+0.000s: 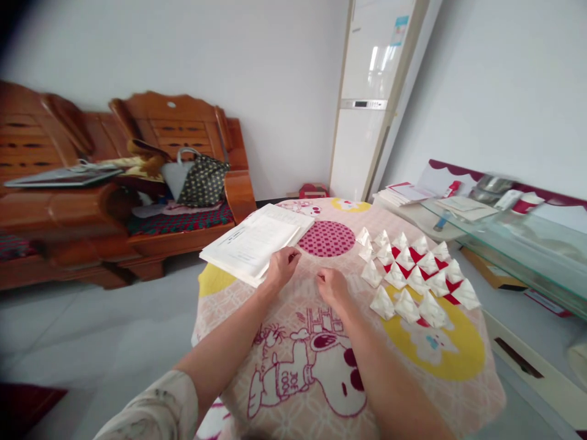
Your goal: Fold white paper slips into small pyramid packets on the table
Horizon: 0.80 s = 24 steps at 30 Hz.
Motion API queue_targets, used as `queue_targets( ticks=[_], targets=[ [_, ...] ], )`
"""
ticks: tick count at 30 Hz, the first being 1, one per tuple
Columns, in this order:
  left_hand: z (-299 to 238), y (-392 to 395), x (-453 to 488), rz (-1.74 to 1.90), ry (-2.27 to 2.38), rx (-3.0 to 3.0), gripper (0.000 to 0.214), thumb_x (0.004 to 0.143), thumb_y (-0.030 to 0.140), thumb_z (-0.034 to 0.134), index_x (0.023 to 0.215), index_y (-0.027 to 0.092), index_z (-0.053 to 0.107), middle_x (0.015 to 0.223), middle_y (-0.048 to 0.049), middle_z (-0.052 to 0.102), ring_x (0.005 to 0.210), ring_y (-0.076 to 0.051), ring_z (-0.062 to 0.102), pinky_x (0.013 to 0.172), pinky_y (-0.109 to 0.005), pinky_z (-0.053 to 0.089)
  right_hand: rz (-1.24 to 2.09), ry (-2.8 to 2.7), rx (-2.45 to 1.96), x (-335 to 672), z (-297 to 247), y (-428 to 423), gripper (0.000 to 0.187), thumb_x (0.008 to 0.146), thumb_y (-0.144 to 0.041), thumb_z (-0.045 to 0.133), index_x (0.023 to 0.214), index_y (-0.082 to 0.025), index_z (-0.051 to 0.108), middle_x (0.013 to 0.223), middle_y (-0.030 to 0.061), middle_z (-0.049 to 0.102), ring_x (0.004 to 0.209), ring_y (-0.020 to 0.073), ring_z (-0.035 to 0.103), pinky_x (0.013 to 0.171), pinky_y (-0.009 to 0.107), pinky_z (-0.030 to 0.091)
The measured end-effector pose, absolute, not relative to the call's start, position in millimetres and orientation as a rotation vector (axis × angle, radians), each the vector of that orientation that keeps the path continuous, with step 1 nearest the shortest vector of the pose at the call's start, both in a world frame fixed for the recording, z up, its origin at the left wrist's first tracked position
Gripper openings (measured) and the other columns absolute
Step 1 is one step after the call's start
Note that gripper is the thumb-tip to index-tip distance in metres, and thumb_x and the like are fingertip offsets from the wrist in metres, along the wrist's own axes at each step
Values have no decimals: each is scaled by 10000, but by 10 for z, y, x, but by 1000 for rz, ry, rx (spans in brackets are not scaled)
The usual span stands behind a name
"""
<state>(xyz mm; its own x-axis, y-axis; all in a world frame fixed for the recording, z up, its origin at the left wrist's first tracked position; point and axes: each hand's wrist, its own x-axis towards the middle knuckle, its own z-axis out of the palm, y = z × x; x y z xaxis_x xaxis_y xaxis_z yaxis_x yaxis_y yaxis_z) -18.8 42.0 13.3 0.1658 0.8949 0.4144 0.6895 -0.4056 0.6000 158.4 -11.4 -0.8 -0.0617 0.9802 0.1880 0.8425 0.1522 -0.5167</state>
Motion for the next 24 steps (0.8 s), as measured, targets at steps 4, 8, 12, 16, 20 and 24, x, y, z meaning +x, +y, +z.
queue_targets(
  ticks=[4,8,12,16,20,24],
  targets=[
    [226,537,-496,982,1922,2083,205,912,196,497,915,179,701,956,-91,703,877,-201,647,771,-285,445,455,-1896,-1573,1673,-146,-126,238,844,-247,524,639,-184,628,599,8,607,596,150,535,585,247,324],
    [228,581,-718,695,2124,2092,252,851,273,615,1080,182,672,1114,-125,673,1061,-277,610,845,-338,460,507,-1899,-1529,1703,-181,-148,233,839,-276,517,644,-192,615,579,-1,582,582,149,524,578,247,329],
    [237,549,-727,496,2167,2136,314,829,295,620,1123,191,652,1163,-131,648,1100,-294,581,855,-353,469,543,-1898,-1515,1707,-200,-157,235,843,-291,510,669,-198,638,599,10,610,597,158,549,594,251,355],
    [282,538,-672,419,2188,2171,309,835,253,580,1131,191,645,1170,-142,646,1084,-298,584,816,-357,472,546,-1879,-1530,1697,-204,-162,241,848,-302,506,677,-202,644,622,19,638,605,162,561,602,256,361],
    [298,565,-661,323,2236,2186,271,864,226,517,1082,178,670,1122,-152,665,1040,-293,619,781,-351,470,547,-1875,-1532,1687,-170,-176,252,841,-307,502,636,-206,606,590,11,611,576,156,536,576,257,339],
    [306,597,-682,299,2254,2175,283,862,235,503,1049,151,698,1071,-161,693,973,-303,661,760,-359,472,544,-1878,-1527,1688,-143,-190,259,836,-310,503,612,-205,583,580,13,605,566,154,514,562,261,324]
  ],
)
